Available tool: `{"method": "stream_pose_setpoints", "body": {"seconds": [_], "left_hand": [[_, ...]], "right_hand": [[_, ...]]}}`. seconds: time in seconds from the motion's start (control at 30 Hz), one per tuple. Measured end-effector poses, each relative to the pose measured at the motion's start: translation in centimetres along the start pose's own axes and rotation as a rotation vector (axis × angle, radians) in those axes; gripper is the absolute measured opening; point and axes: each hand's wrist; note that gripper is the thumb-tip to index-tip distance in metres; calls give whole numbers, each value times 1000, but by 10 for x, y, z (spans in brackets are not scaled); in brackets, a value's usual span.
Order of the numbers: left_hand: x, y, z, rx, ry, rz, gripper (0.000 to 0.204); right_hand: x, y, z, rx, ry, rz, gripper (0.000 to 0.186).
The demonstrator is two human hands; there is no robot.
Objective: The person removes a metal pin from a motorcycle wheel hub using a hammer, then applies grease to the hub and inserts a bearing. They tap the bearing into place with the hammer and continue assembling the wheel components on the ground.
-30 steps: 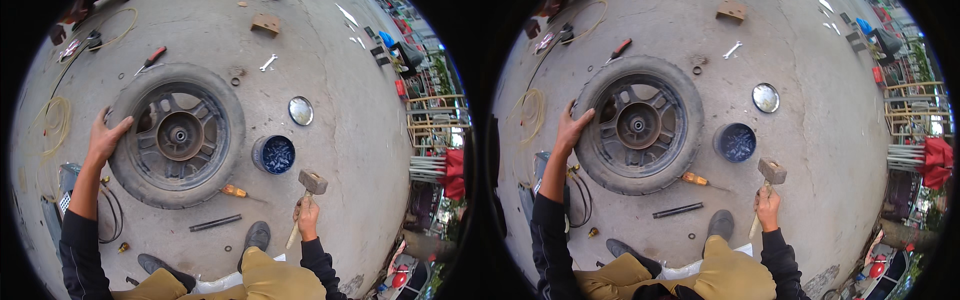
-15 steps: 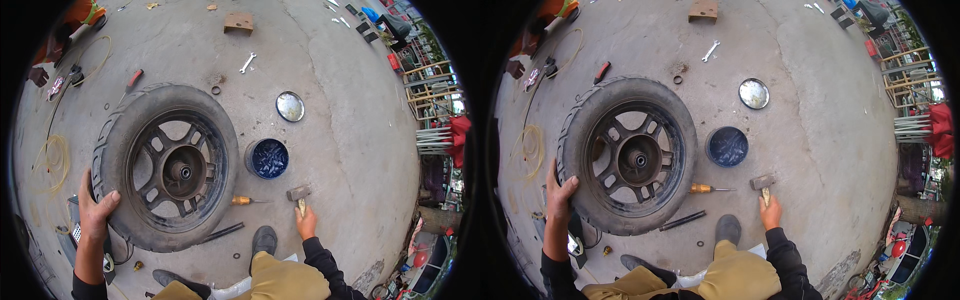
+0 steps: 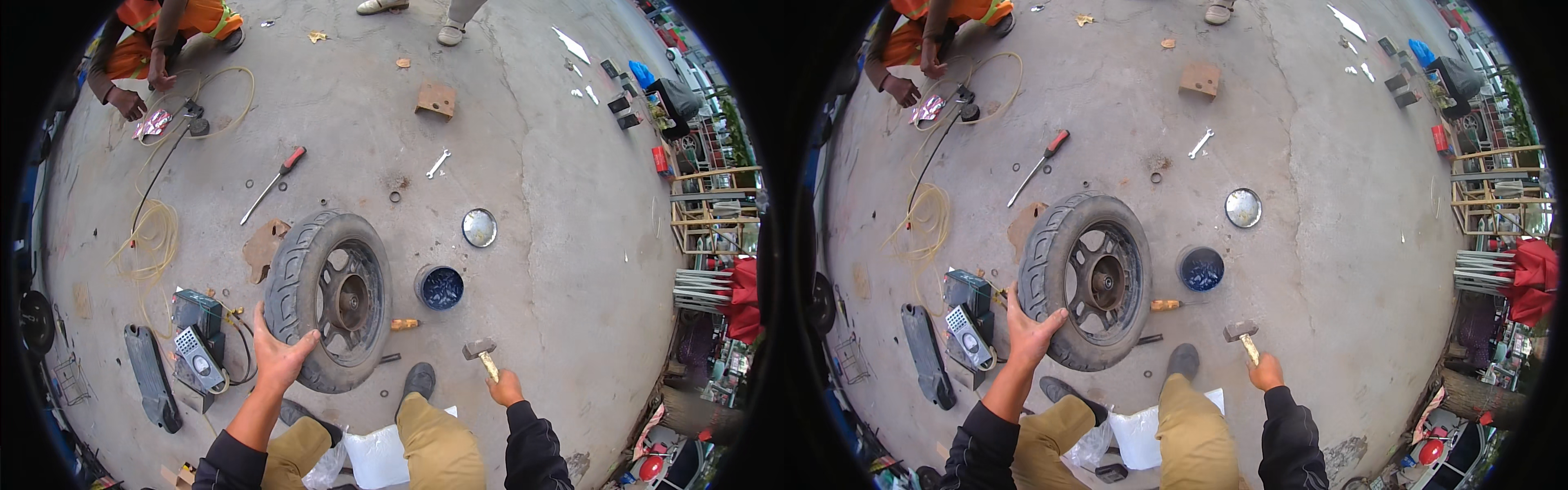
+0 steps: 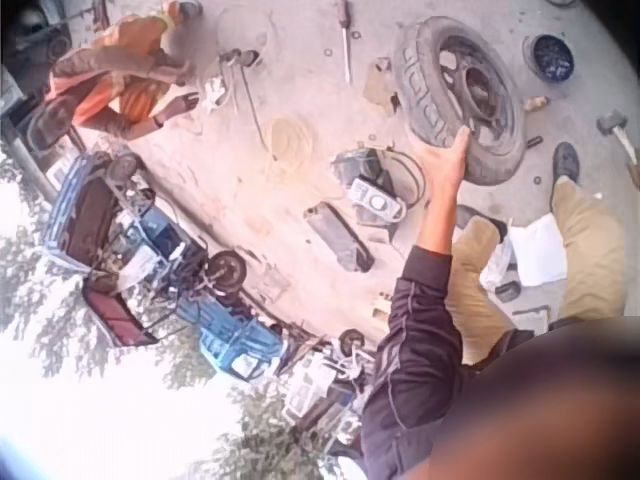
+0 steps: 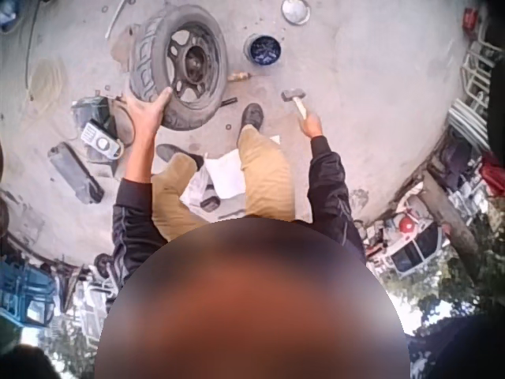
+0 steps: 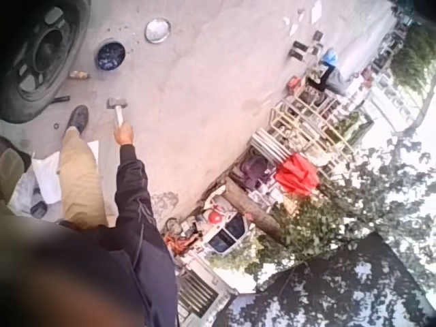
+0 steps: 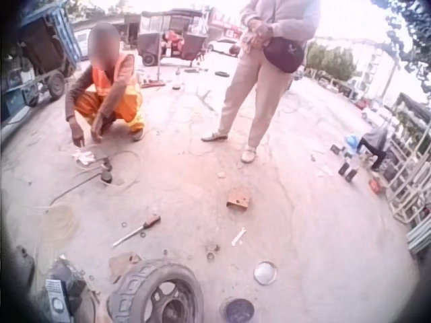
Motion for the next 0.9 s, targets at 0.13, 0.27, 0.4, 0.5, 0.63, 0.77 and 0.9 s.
{"method": "stream_pose_setpoints", "body": {"seconds": [0.13,0.27,0.4,0.5,0.63,0.77,0.9], "left_hand": [[57,46,49,-75,-249,32,112],[133,83,84,-133,-485,12,106],[171,94,76,-101,-640,-20,104],[163,84,42,-101,-691,-66,106],[131,69,-1,-56,-708,-111,108],[106,64,-29,-28,-665,-152,111],[104,68,-43,32,-696,-105,113]], "right_hand": [[71,111,16,-32,-5,-104,33],[113,185,34,-105,26,-214,32],[99,171,51,-144,-24,-163,31],[50,118,60,-115,-75,-63,30],[-1,52,62,-62,-125,46,41],[4,-33,26,123,-182,181,56],[37,-178,-60,517,-249,360,33]]}}
Point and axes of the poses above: each hand's wrist, its own y-axis away from the middle knuckle, its own x-axis out of the back of the hand, z = x × y, and after that the axes turned 10 degrees about -y, right-handed
